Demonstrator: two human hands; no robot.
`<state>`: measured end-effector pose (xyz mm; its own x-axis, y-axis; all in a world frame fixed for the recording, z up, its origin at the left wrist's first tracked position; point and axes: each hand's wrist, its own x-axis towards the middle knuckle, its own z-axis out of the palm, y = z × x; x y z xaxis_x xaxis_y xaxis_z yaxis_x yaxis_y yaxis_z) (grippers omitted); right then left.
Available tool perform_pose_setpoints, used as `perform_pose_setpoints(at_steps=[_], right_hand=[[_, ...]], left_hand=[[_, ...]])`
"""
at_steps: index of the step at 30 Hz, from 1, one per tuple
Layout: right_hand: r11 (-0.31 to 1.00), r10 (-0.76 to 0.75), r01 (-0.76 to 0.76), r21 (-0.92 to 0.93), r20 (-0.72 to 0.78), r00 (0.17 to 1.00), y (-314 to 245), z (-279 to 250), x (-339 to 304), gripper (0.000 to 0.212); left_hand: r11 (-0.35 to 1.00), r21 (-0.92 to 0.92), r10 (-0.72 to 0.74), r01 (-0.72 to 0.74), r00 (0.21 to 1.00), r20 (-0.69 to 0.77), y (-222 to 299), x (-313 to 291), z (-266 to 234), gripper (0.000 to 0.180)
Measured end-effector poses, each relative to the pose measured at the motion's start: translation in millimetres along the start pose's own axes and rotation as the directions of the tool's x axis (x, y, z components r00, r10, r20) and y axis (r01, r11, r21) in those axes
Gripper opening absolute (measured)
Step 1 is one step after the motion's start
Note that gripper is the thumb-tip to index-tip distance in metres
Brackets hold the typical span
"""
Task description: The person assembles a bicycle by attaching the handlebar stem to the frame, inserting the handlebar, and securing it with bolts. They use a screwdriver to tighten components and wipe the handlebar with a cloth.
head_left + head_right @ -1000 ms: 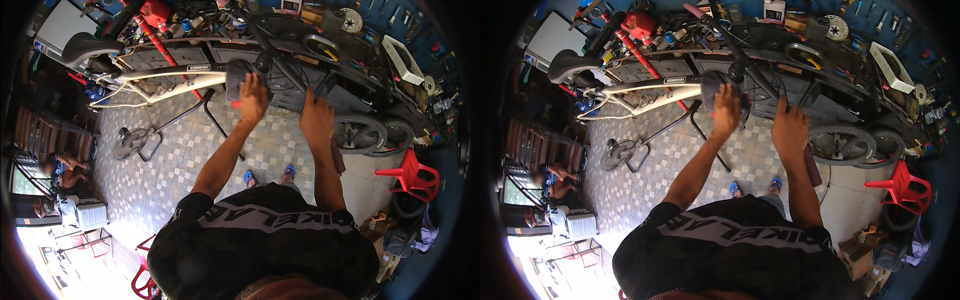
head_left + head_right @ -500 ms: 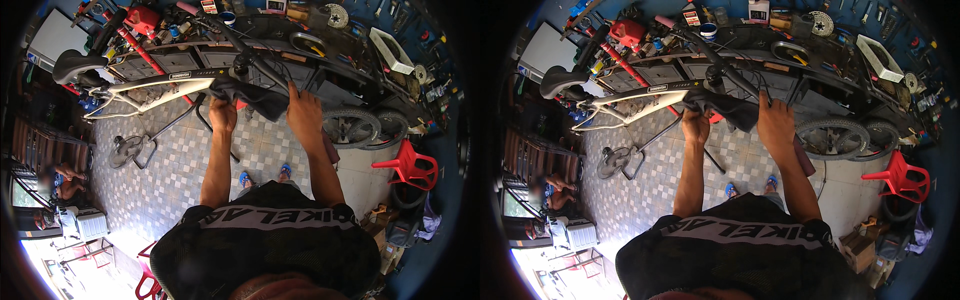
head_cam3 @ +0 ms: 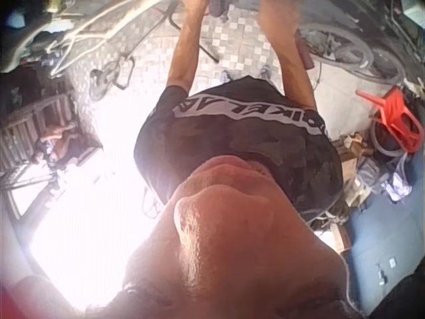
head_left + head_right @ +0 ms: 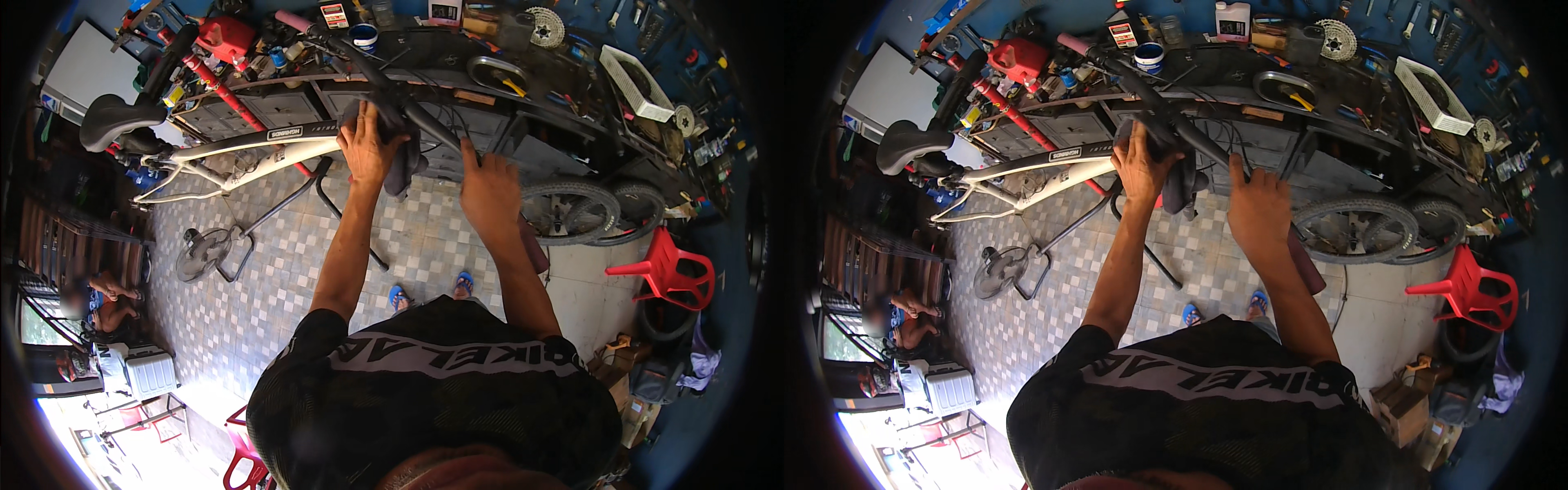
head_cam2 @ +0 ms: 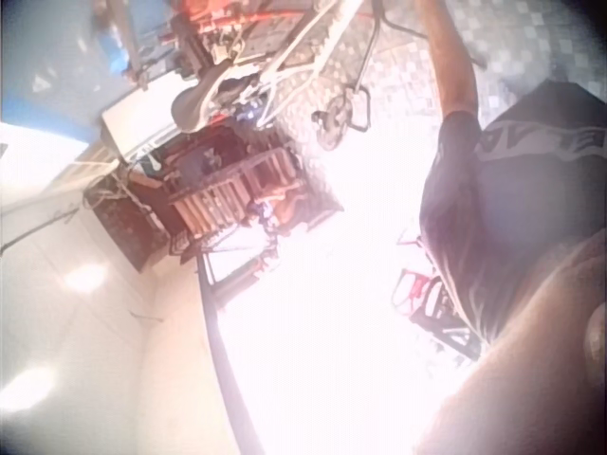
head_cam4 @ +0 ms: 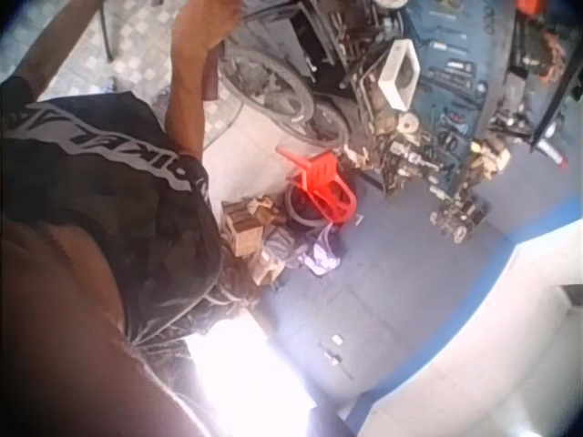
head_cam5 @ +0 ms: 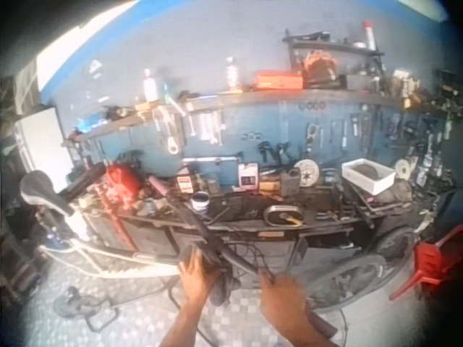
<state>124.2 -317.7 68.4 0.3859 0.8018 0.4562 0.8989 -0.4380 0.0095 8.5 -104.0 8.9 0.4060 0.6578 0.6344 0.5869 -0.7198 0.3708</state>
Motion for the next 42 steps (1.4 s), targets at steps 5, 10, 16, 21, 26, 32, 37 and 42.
perform_pose_setpoints(at_steps=[5, 10, 16, 21, 26, 32, 37, 42], right_hand=[[1.0, 0.015, -0.016, 0.017, 0.034, 0.999, -5.1, -0.2, -1.5, 0.056], [0.999, 0.035, -0.036, 0.007, 0.069, 0.997, 2.3, 10.1, -5.5, 0.06], [0.999, 0.021, -0.019, -0.033, 0.061, 0.998, -0.2, 11.9, 3.1, 0.06], [0.999, 0.033, -0.033, 0.005, 0.043, 0.999, -3.5, 7.7, 7.3, 0.057], [0.999, 0.03, -0.031, 0.045, 0.027, 0.999, -3.4, 4.5, -0.3, 0.059], [0.999, 0.034, -0.036, 0.024, 0.074, 0.997, -4.0, 3.5, 1.9, 0.065], [0.999, 0.051, -0.052, 0.013, 0.104, 0.993, -2.5, -1.6, -0.2, 0.066], [1.0, 0.019, -0.017, -0.02, 0.094, 0.995, -9.8, -3.7, -0.5, 0.068]], left_hand=[[0.987, 0.112, 0.111, -0.112, 0.994, 0.018, -35.8, 10.8, 28.0, 0.076], [0.921, -0.106, 0.382, -0.374, 0.821, 0.424, -72.7, 47.0, 6.0, 0.048], [0.958, -0.253, 0.274, -0.136, 0.695, 0.664, -79.8, 91.0, -20.5, 0.034], [0.817, -0.577, 0.261, -0.005, 0.895, 0.362, -109.5, 77.6, -21.2, 0.041], [-0.032, -0.966, -0.384, 0.258, 0.889, 0.25, -147.2, 10.3, -42.0, 0.028], [-0.093, -0.944, -0.601, 0.318, 0.737, 0.308, -165.5, -18.2, -75.7, 0.05], [0.34, -0.816, -0.557, 0.468, 0.799, 0.226, -73.1, 1.0, -57.7, 0.043], [0.847, -0.436, 0.289, -0.304, 0.952, -0.103, -67.3, 8.5, 23.1, 0.041]])
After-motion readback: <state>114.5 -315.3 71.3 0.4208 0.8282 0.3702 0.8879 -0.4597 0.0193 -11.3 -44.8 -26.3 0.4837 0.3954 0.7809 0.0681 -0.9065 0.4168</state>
